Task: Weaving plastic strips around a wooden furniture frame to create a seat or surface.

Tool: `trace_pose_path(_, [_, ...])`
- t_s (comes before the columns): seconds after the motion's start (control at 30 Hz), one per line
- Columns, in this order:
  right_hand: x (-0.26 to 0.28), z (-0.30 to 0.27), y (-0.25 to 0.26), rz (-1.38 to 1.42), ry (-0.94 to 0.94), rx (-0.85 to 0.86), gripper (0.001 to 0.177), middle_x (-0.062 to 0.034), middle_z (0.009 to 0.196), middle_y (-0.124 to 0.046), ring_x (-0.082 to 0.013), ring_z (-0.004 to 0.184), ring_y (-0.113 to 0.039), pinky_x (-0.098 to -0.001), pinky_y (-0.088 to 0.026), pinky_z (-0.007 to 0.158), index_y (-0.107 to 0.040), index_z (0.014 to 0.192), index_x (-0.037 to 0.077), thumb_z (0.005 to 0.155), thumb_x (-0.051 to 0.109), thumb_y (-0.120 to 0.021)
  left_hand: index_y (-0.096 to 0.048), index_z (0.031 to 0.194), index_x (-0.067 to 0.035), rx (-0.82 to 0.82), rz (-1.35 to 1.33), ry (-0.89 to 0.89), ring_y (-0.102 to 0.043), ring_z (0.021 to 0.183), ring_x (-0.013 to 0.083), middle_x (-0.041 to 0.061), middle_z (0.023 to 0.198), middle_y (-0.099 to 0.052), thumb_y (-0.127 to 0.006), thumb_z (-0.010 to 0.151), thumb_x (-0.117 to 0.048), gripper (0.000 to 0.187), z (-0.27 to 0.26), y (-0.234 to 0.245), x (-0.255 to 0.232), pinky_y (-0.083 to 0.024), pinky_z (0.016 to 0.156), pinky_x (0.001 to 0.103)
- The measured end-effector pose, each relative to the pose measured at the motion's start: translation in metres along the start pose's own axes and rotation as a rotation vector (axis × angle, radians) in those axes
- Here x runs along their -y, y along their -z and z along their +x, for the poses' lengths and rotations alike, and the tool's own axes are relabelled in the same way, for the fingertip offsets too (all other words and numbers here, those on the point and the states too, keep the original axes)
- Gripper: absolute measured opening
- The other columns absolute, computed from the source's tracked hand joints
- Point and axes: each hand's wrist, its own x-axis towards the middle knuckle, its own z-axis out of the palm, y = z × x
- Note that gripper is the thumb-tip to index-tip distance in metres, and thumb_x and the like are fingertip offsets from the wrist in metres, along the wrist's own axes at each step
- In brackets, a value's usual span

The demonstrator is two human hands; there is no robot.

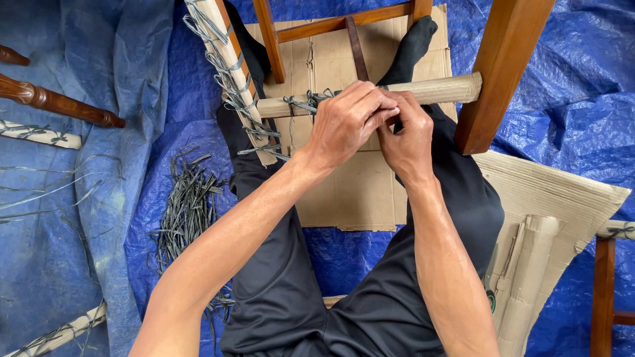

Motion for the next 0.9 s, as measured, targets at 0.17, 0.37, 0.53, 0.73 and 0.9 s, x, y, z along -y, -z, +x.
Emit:
trace_pose_path(0.17, [-0.017,-0.004,-0.002,0.03,-0.208,-0.023,0.011,-0.0134,0.095,-0.07,-0.0202,0.084,-0.067,-0.033,-0.052,0.074,-0.069,0.111,-0.003,0.107,0.004,-0.062,-0.071,0.104,-0.012,0.013,-0.034,0.032,-0.065,0.089,0.0196,0.0,0.096,-0.066,-0.077,0.098,-0.017,0.011,0.015,0.005,0.005,-0.054,0.078,0.033])
trace_pose_path(0.37, [-0.011,-0.003,0.002,0.209,-0.306,0.002,0.02,-0.008,0.094,-0.067,-0.0115,0.078,-0.058,-0.0276,-0.048,0.07,-0.073,0.111,-0.004,0.11,0.012,-0.06,-0.072,0.113,-0.009,0.194,-0.05,0.048,-0.06,0.109,0.0241,0.003,0.115,-0.065,-0.067,0.088,0.003,0.028,0.013,0.0,0.04,-0.052,0.096,0.038])
trace_pose_path(0.53, [-0.013,-0.006,0.007,0.31,-0.298,0.039,0.016,-0.0092,0.097,-0.064,-0.0098,0.081,-0.05,-0.0265,-0.042,0.07,-0.075,0.117,-0.004,0.108,0.004,-0.065,-0.073,0.107,-0.009,0.311,-0.07,0.02,-0.059,0.109,0.0255,0.002,0.114,-0.063,-0.075,0.082,0.0,0.026,0.019,-0.001,0.051,-0.052,0.094,0.039])
trace_pose_path(0.73, [-0.004,-0.003,0.003,-0.015,-0.145,-0.046,0.013,-0.0118,0.101,-0.071,-0.0159,0.077,-0.065,-0.0297,-0.052,0.07,-0.074,0.106,-0.002,0.094,-0.007,-0.071,-0.07,0.092,-0.005,0.382,-0.043,0.029,-0.059,0.1,0.0279,0.006,0.103,-0.061,-0.078,0.083,-0.01,0.013,0.032,-0.004,0.056,-0.051,0.087,0.041])
trace_pose_path(0.9, [-0.019,-0.007,-0.023,-0.179,-0.124,-0.249,0.022,-0.016,0.096,-0.062,-0.0287,0.081,-0.062,-0.0377,-0.052,0.073,-0.06,0.1,-0.001,0.089,-0.008,-0.078,-0.072,0.079,-0.005,0.351,0.032,0.196,-0.061,0.089,0.0271,0.009,0.088,-0.063,-0.073,0.085,-0.025,0.021,0.032,-0.025,0.056,-0.052,0.08,0.04])
